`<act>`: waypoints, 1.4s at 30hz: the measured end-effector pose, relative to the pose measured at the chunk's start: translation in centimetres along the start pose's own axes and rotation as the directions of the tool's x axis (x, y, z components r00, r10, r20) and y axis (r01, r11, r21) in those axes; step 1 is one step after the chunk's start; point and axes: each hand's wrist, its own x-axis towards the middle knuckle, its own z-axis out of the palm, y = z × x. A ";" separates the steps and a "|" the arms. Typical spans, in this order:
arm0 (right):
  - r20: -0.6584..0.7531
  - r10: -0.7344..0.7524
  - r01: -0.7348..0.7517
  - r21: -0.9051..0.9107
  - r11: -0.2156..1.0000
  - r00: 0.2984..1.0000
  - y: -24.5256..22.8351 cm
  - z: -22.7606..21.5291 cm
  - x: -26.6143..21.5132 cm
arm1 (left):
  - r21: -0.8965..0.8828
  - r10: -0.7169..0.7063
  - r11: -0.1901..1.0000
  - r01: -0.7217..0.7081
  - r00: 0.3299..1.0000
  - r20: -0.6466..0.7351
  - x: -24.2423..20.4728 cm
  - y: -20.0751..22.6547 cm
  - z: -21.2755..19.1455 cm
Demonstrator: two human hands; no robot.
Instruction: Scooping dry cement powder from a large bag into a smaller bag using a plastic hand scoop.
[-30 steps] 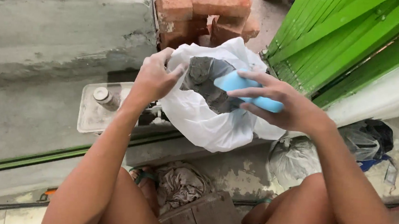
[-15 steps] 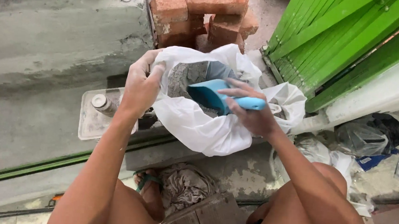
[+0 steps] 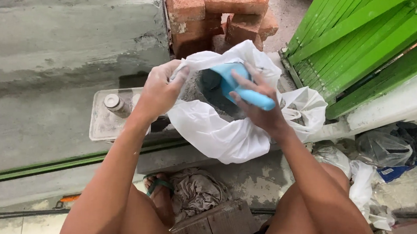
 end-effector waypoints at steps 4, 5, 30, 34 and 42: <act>0.171 -0.121 0.097 0.143 0.985 0.978 -0.5 -0.1 -0.1 | -0.052 0.048 0.997 -0.049 0.999 -0.007 -0.3 1.3 0.2; 0.265 -0.170 0.129 0.166 0.978 0.949 -0.7 -0.5 -0.1 | -0.090 0.049 0.995 -0.050 0.999 -0.015 -0.2 1.3 0.1; 0.163 0.016 -0.069 0.322 0.944 0.987 -1.5 -4.9 0.5 | -0.162 0.092 0.983 -0.092 0.996 -0.006 -1.1 1.6 -0.4; 0.221 0.032 -0.139 0.486 0.863 0.975 -2.6 -4.2 0.1 | -0.159 0.105 0.982 -0.105 0.994 -0.008 -0.5 0.9 -0.4; 0.370 0.196 -0.286 0.208 0.935 0.908 -2.4 -5.1 -0.1 | -0.133 0.089 0.987 -0.093 0.995 -0.035 -1.5 2.9 -0.3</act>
